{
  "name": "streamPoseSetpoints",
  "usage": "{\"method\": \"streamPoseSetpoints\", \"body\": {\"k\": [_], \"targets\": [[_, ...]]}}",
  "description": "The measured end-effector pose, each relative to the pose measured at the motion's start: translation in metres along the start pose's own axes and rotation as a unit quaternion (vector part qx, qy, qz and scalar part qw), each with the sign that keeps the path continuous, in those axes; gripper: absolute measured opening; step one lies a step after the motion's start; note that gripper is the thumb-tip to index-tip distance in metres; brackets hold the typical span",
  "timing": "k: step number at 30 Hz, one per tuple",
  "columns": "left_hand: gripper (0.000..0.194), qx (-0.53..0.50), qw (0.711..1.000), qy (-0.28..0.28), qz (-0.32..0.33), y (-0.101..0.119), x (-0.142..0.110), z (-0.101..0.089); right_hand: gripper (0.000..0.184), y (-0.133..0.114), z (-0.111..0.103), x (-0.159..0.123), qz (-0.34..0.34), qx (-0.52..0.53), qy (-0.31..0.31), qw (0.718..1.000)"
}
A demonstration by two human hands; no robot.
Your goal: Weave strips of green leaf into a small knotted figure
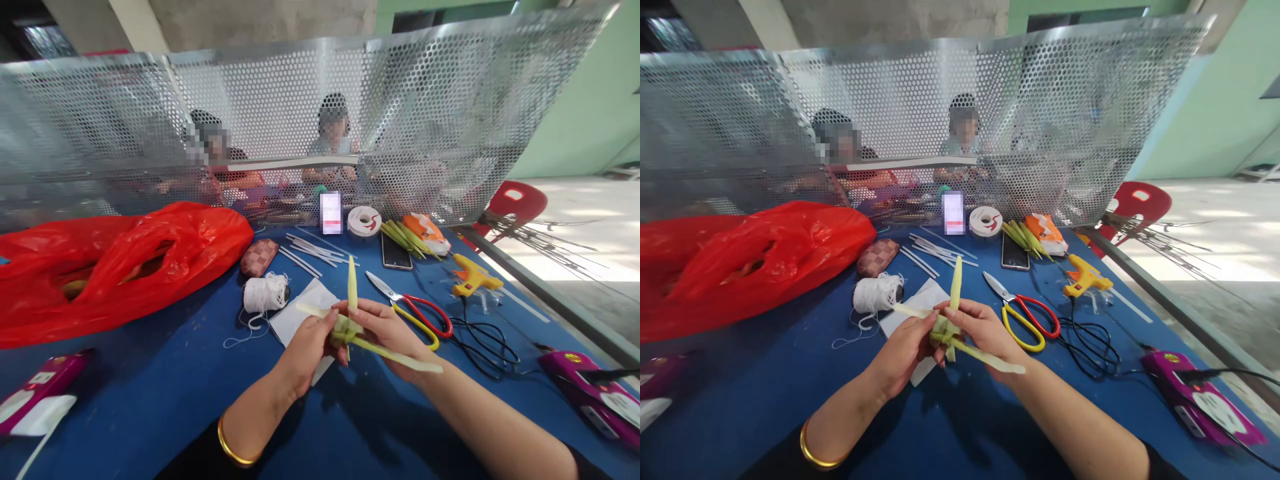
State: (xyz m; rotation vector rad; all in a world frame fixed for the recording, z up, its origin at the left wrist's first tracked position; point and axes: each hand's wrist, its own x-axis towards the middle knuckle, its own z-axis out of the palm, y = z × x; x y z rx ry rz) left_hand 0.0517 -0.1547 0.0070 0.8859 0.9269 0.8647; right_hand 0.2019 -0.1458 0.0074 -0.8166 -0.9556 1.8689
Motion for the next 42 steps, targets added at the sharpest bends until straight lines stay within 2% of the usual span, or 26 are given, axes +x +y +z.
{"method": "streamPoseSetpoints", "body": {"k": [5,8,15,22,29,31,34,36,42], "targets": [[0.042,0.065,0.993,0.093,0.044,0.003,-0.004,0.005,0.029,0.009,-0.002,0.003,-0.073,-0.059,0.124,0.988],[0.035,0.07,0.985,0.147,0.064,0.002,-0.003,0.005,0.03,0.011,-0.003,0.004,-0.086,-0.075,0.127,0.985],[0.031,0.054,0.977,0.192,0.075,-0.003,0.001,0.004,0.034,0.011,0.001,0.006,-0.113,-0.096,0.109,0.983],[0.031,0.099,0.975,0.184,0.073,-0.006,0.005,0.001,0.033,0.013,-0.001,0.006,-0.138,-0.125,0.086,0.979],[0.04,0.096,0.967,0.203,0.121,-0.002,0.001,0.001,0.031,0.01,0.0,0.003,-0.176,-0.151,0.13,0.964],[0.042,0.086,0.973,0.176,0.123,0.0,0.0,0.003,0.031,0.008,0.0,0.003,-0.177,-0.154,0.142,0.962],[0.04,0.072,0.987,0.108,0.092,0.001,-0.001,0.004,0.031,0.005,-0.001,0.003,-0.183,-0.169,0.148,0.957],[0.036,0.084,0.989,0.09,0.081,0.0,-0.001,0.004,0.031,0.004,-0.002,0.002,-0.192,-0.185,0.151,0.952],[0.031,0.122,0.974,0.155,0.107,-0.004,0.0,0.003,0.025,0.007,0.0,0.001,-0.208,-0.201,0.164,0.943]]}}
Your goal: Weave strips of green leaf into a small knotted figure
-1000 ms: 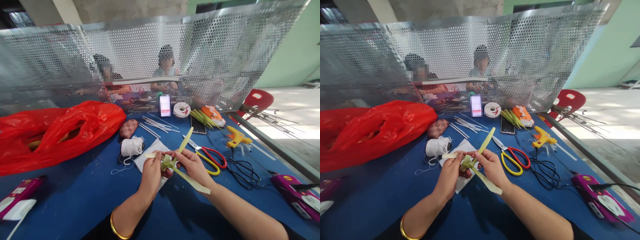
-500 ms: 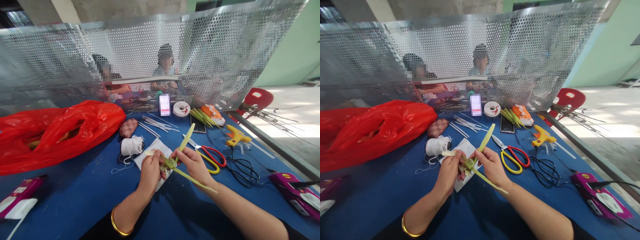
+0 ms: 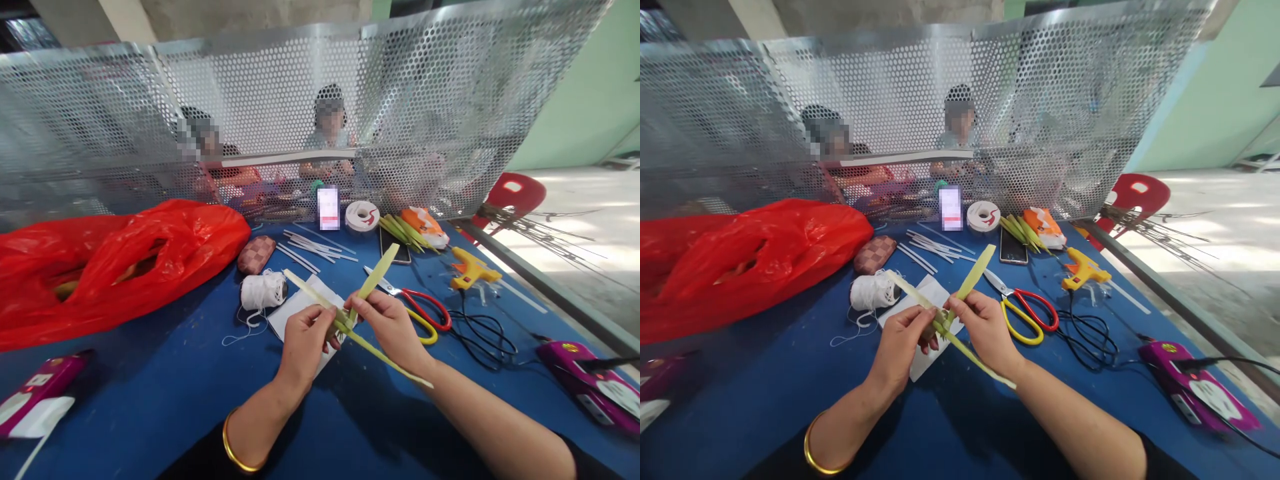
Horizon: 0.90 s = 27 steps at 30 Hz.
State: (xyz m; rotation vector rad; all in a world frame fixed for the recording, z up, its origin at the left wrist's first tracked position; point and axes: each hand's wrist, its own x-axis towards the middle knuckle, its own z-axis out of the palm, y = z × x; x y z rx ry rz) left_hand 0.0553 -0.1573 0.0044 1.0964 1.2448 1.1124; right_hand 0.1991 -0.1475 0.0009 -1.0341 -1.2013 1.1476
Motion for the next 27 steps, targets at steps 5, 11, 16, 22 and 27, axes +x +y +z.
{"method": "streamPoseSetpoints", "body": {"k": [5,11,16,22,27], "targets": [[0.033,0.003,1.0,0.005,-0.005,-0.002,0.0,0.0,0.025,-0.001,0.003,-0.001,0.022,0.006,-0.006,1.0],[0.032,0.003,0.999,-0.023,0.031,-0.005,0.0,0.001,0.026,0.0,0.002,0.001,0.051,0.038,0.063,0.996],[0.033,0.018,0.998,-0.056,0.032,-0.002,-0.003,0.001,0.032,0.008,0.006,0.002,0.13,0.095,0.039,0.986],[0.032,-0.021,0.996,0.081,0.043,0.001,0.007,-0.004,0.027,0.008,0.003,0.003,0.158,0.004,-0.08,0.984],[0.029,-0.023,0.992,0.112,0.058,0.001,0.01,-0.007,0.016,-0.006,0.001,-0.008,0.024,-0.09,-0.186,0.978]]}}
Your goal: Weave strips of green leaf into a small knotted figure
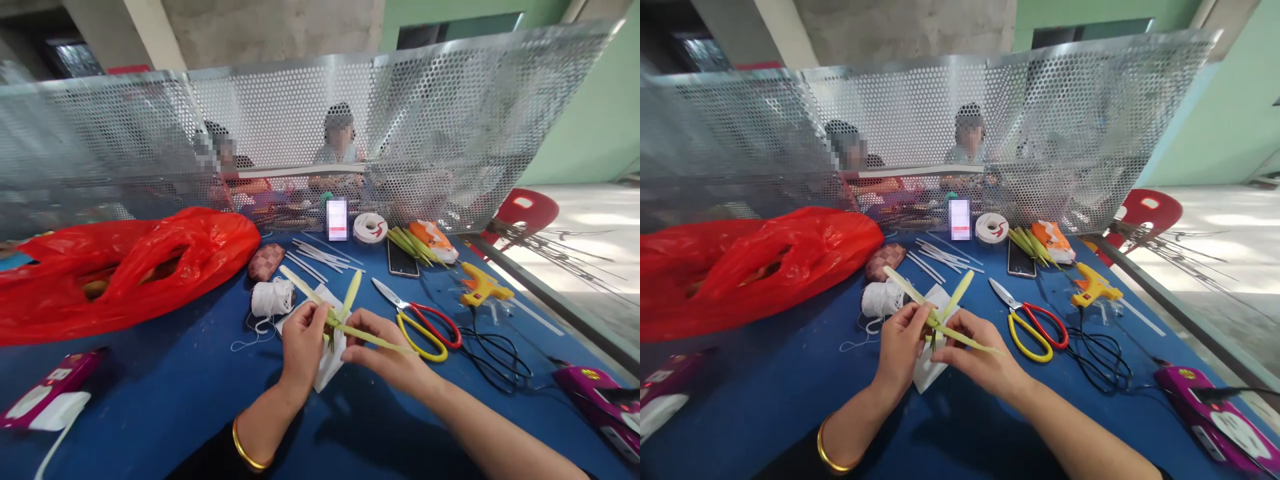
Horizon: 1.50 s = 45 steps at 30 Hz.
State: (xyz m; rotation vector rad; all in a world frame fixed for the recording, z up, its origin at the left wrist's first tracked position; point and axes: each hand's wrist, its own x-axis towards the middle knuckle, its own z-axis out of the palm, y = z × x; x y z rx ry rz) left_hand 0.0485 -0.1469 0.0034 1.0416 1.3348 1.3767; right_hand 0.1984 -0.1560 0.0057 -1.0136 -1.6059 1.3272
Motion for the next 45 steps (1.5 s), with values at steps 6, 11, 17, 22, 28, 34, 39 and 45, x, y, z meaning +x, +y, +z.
{"method": "streamPoseSetpoints", "body": {"k": [6,11,17,22,28,34,39,45], "targets": [[0.028,-0.081,0.995,-0.02,-0.062,0.001,-0.003,0.003,0.044,0.003,0.0,-0.004,-0.046,-0.078,0.113,0.989],[0.034,-0.11,0.991,-0.022,-0.07,0.001,-0.001,0.003,0.044,0.007,-0.003,-0.001,-0.056,-0.067,0.156,0.984],[0.046,-0.119,0.972,-0.152,-0.13,0.013,-0.005,0.002,0.043,0.004,-0.003,0.001,-0.042,-0.019,0.138,0.989],[0.039,-0.072,0.969,-0.195,-0.131,0.014,-0.005,0.0,0.043,-0.004,-0.006,0.001,-0.033,-0.005,0.13,0.991],[0.037,0.005,0.969,-0.228,-0.091,0.012,-0.002,-0.004,0.044,-0.006,-0.012,0.003,-0.014,-0.004,0.111,0.994],[0.031,0.059,0.943,-0.323,-0.058,0.02,0.002,-0.007,0.047,-0.006,-0.016,0.004,-0.012,-0.026,0.114,0.993],[0.032,0.038,0.943,-0.322,-0.08,0.021,0.003,-0.008,0.045,-0.005,-0.017,0.004,-0.003,0.032,0.147,0.989],[0.031,0.065,0.937,-0.331,-0.09,0.022,0.003,-0.01,0.043,0.0,-0.009,0.007,0.003,0.155,0.176,0.972]]}}
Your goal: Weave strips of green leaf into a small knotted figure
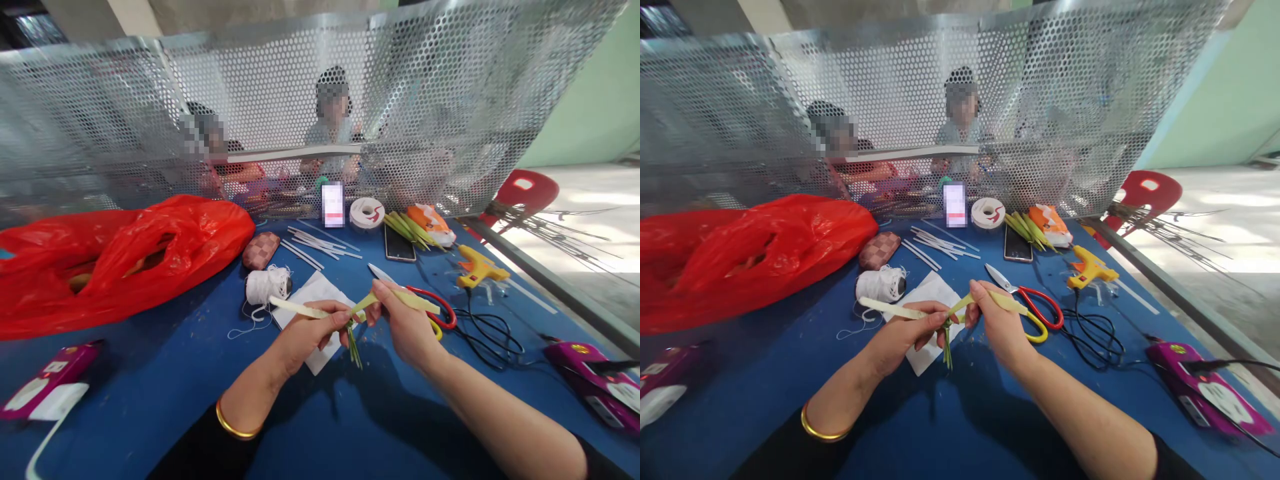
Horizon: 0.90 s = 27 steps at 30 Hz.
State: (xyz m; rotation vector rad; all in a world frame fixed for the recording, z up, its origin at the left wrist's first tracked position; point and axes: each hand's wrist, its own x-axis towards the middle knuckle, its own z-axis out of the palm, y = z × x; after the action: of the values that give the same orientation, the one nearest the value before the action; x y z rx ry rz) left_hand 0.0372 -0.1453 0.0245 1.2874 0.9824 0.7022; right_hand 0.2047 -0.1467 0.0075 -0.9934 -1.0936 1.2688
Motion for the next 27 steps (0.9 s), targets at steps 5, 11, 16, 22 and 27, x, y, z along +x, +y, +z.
{"method": "streamPoseSetpoints", "body": {"k": [5,11,16,22,27], "targets": [[0.031,-0.016,0.998,0.033,0.05,-0.004,0.002,-0.001,0.042,-0.007,-0.008,0.003,0.015,-0.003,-0.084,0.996],[0.027,0.087,0.969,0.162,0.162,-0.004,-0.003,-0.001,0.073,-0.025,-0.029,0.005,0.035,-0.17,-0.293,0.94],[0.024,0.215,0.943,0.108,0.229,-0.006,-0.005,0.005,0.045,-0.003,-0.001,-0.009,0.039,0.017,-0.173,0.984],[0.038,0.176,0.953,0.139,0.203,-0.014,-0.004,0.01,0.035,0.012,0.018,-0.014,0.092,0.109,-0.066,0.988],[0.03,0.173,0.957,0.181,0.144,-0.007,-0.005,0.009,0.025,0.01,0.013,-0.01,0.069,0.092,-0.028,0.993]]}}
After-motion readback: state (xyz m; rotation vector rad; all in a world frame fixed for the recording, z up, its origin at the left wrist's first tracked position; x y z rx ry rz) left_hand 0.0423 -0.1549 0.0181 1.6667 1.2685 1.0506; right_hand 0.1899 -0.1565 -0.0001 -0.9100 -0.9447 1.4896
